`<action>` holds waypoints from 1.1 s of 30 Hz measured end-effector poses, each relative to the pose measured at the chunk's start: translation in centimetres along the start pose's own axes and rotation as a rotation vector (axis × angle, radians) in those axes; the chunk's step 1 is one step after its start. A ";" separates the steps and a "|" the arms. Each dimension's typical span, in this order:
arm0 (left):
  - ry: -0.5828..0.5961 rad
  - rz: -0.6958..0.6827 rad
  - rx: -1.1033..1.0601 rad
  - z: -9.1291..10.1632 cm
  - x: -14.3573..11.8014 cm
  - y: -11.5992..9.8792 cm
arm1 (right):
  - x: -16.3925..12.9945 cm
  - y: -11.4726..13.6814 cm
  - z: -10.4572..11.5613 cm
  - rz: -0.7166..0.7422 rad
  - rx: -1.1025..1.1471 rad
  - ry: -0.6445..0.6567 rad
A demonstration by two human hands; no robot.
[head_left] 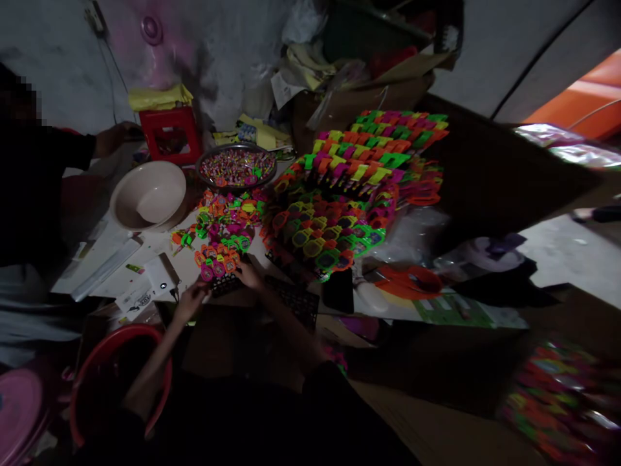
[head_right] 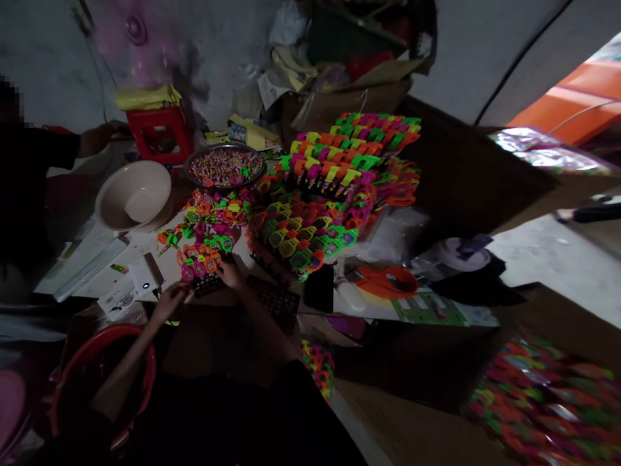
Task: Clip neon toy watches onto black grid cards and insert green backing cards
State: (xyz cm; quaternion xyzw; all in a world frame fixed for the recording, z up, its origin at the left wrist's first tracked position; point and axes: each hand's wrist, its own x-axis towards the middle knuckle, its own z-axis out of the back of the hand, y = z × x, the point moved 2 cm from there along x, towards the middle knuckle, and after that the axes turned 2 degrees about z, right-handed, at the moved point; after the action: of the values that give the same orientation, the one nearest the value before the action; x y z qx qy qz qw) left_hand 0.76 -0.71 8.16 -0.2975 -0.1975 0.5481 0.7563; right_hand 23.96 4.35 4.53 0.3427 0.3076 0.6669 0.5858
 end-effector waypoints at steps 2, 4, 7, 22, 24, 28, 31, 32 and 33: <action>-0.198 0.191 -0.194 2.9 2.3 2.0 | -0.2 -0.2 -0.5 -0.038 -0.023 0.019; -0.381 0.285 -0.231 5.4 5.1 3.2 | -0.7 -0.1 -0.9 -0.067 -0.014 0.060; -0.398 0.444 -0.058 7.4 9.6 3.5 | -1.4 0.6 -1.4 -0.017 0.097 0.079; -0.231 0.362 0.186 5.7 12.7 2.7 | -2.4 0.5 -2.2 -0.003 0.197 -0.033; -0.260 0.329 0.100 5.7 11.2 2.7 | -2.3 0.5 -2.2 -0.002 0.226 -0.055; -0.439 0.272 -0.202 6.9 8.2 1.4 | -2.3 0.0 -1.9 -0.038 0.280 -0.038; -0.590 0.232 -0.642 8.8 5.1 -0.7 | -3.7 0.2 -0.8 -0.073 0.292 -0.170; -0.589 0.242 -0.776 9.3 3.9 -1.5 | -4.5 0.7 -0.3 -0.074 0.284 -0.246; -0.572 0.262 -0.892 9.7 2.7 -2.4 | -5.5 1.5 0.2 -0.076 0.273 -0.313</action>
State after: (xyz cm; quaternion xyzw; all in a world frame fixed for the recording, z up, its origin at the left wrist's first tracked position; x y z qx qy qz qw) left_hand -2.67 3.62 16.92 -0.4506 -0.5699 0.5600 0.3981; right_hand 23.67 -1.27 5.31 0.5066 0.3131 0.5351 0.5991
